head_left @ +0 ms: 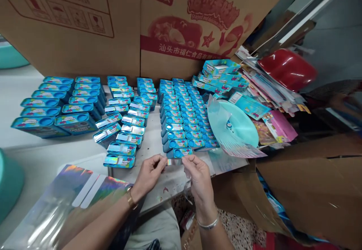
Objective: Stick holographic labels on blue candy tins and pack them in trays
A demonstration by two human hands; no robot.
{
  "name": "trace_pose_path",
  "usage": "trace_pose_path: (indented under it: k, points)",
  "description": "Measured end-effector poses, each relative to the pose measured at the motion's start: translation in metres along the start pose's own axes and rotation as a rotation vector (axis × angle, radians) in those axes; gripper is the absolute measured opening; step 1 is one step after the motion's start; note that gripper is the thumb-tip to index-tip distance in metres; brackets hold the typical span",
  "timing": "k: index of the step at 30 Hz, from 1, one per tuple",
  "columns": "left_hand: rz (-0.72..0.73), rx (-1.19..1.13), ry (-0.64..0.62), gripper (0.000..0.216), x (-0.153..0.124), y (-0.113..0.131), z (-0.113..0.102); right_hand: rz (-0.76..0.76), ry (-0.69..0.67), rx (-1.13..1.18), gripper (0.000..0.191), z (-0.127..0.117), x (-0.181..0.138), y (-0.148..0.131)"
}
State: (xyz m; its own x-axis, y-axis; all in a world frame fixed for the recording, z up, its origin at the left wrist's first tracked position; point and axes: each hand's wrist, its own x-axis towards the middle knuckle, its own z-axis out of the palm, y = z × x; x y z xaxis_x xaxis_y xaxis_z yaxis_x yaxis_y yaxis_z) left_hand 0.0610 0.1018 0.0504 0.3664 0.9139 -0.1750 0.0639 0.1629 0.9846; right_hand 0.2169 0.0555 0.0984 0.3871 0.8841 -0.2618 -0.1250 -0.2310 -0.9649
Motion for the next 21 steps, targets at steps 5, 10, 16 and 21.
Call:
trace_pose_path:
  k: [5,10,16,21]
  points:
    - [0.040,0.105,0.043,0.040,0.013,0.005,0.004,-0.244,0.245,-0.418,0.030,0.001,0.006,-0.001]
    - [0.112,0.244,0.111,0.039,0.021,0.001,0.010,-0.276,0.321,-0.599,0.032,-0.004,0.017,0.009]
    - [0.116,0.263,0.144,0.040,0.024,-0.007,0.012,-0.358,0.356,-0.725,0.031,-0.005,0.027,0.019]
    - [0.100,0.257,0.139,0.039,0.025,-0.012,0.012,-0.383,0.360,-0.822,0.030,-0.006,0.029,0.019]
